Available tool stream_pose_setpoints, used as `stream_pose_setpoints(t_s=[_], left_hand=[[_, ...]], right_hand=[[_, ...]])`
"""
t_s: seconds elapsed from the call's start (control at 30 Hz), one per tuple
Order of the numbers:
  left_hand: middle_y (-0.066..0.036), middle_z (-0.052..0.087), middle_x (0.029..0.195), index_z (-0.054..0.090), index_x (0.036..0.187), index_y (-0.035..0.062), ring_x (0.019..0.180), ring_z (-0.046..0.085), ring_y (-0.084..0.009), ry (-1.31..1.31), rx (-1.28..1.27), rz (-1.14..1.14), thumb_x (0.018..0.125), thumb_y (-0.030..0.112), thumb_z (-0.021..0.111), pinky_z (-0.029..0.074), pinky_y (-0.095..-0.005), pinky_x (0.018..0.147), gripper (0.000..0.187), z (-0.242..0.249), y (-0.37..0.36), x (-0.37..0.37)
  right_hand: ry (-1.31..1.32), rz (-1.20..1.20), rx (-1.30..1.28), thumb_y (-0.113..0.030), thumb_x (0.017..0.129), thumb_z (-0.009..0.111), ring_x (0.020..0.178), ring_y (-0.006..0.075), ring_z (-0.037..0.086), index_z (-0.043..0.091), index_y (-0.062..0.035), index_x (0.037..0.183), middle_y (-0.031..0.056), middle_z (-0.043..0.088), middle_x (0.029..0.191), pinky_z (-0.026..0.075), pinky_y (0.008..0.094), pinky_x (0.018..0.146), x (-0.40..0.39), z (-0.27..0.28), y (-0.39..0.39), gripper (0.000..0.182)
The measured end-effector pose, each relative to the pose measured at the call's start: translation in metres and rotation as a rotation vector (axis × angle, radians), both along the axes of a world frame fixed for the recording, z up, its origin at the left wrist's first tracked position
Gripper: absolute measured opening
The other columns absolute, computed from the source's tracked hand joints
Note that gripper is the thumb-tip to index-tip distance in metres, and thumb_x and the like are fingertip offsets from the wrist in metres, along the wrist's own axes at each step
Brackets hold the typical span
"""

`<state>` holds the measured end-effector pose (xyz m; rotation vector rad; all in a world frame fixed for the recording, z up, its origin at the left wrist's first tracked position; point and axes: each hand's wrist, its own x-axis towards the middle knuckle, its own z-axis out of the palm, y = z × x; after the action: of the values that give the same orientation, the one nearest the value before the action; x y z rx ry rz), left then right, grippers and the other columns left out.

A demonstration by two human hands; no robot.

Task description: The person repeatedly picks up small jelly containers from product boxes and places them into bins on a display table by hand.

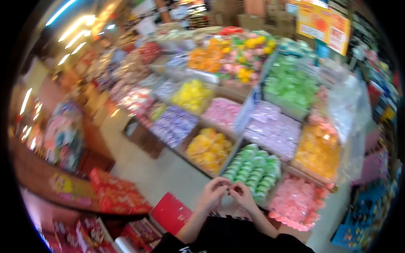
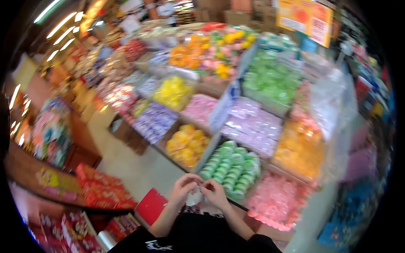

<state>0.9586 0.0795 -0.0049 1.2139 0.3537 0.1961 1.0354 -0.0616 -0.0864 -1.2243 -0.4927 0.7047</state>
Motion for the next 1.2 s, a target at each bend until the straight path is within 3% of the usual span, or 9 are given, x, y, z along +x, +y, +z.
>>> stream_pose_setpoints(t_s=[0.1,0.13,0.23,0.37,0.77,0.87,1.0,1.1,1.2], left_hand=[[-0.009,0.061,0.104,0.061,0.111,-0.0002,0.094,0.06,-0.0159,-0.214,-0.087,-0.075,0.085,0.007,0.065,0.049,-0.0289,0.082,0.027,0.017,-0.012,-0.036],[-0.01,0.06,0.109,0.061,0.108,-0.0006,0.102,0.057,-0.0179,-0.177,0.125,-0.149,0.086,0.003,0.062,0.045,-0.0305,0.089,0.022,0.025,-0.015,-0.047],[-0.012,0.058,0.112,0.063,0.104,0.0,0.107,0.056,-0.0213,-0.593,0.361,-0.146,0.086,-0.001,0.061,0.043,-0.0333,0.093,0.018,0.027,-0.031,-0.063],[-0.012,0.058,0.113,0.064,0.101,0.0012,0.109,0.054,-0.0232,-0.535,0.404,-0.056,0.086,-0.005,0.059,0.042,-0.0347,0.094,0.017,0.05,-0.019,-0.137],[-0.016,0.058,0.112,0.062,0.107,-0.0007,0.105,0.056,-0.0256,-0.634,0.296,0.373,0.082,-0.006,0.064,0.045,-0.037,0.09,0.025,0.029,-0.033,-0.45],[-0.021,0.058,0.112,0.061,0.112,-0.0033,0.099,0.056,-0.0257,-0.804,0.162,0.363,0.082,0.0,0.064,0.046,-0.035,0.084,0.031,-0.01,-0.045,-0.513],[-0.027,0.056,0.114,0.053,0.122,-0.0083,0.084,0.062,-0.0234,-1.008,0.189,0.296,0.085,0.006,0.06,0.047,-0.0309,0.062,0.041,0.051,-0.065,-0.59],[-0.018,0.062,0.108,0.052,0.122,-0.0083,0.059,0.062,-0.0122,-0.774,0.167,0.326,0.086,0.0,0.055,0.044,-0.0172,0.048,0.037,0.041,-0.079,-0.638],[-0.023,0.064,0.093,0.049,0.122,-0.0167,0.05,0.058,-0.0144,-0.601,0.081,0.487,0.082,-0.002,0.05,0.045,-0.0203,0.046,0.042,0.049,-0.083,-0.668]], right_hand=[[0.203,0.098,0.265,-0.007,0.089,0.063,0.084,0.0129,0.061,0.06,-0.0014,0.11,0.0023,0.062,0.091,0.05,0.0277,0.081,-0.049,0.031,0.027,0.022],[0.259,0.101,0.335,-0.006,0.09,0.062,0.085,0.0129,0.06,0.059,-0.0013,0.111,0.0025,0.061,0.093,0.05,0.0275,0.081,-0.066,0.033,0.032,0.023],[1.627,0.104,2.437,-0.007,0.091,0.046,0.098,0.0152,0.052,0.052,-0.0116,0.103,0.0032,0.05,0.093,0.043,0.0264,0.09,-0.142,0.043,0.089,0.014],[1.823,0.484,1.507,-0.005,0.088,0.046,0.091,0.0125,0.051,0.053,-0.0122,0.096,0.0016,0.048,0.088,0.043,0.0246,0.084,-0.162,-0.007,0.074,0.013],[1.761,0.593,1.144,-0.002,0.084,0.054,0.096,0.0135,0.055,0.058,-0.007,0.085,0.0053,0.056,0.079,0.044,0.0259,0.086,-0.49,0.102,0.075,0.007],[2.012,0.528,1.505,-0.002,0.083,0.056,0.096,0.014,0.056,0.059,-0.0063,0.084,0.0061,0.057,0.077,0.045,0.0261,0.087,-0.583,0.14,0.062,0.006],[2.232,0.61,2.135,-0.002,0.082,0.058,0.096,0.0145,0.057,0.06,-0.0054,0.081,0.007,0.059,0.075,0.045,0.0263,0.088,-0.679,0.163,0.047,0.004],[2.388,0.71,1.645,-0.003,0.082,0.059,0.087,0.0128,0.059,0.06,-0.0052,0.073,0.0051,0.06,0.072,0.046,0.0276,0.081,-0.702,0.171,0.028,0.009],[2.454,0.778,1.17,-0.004,0.081,0.06,0.078,0.0111,0.061,0.06,-0.0051,0.064,0.0032,0.062,0.07,0.048,0.0288,0.075,-0.715,0.177,0.02,0.017]])
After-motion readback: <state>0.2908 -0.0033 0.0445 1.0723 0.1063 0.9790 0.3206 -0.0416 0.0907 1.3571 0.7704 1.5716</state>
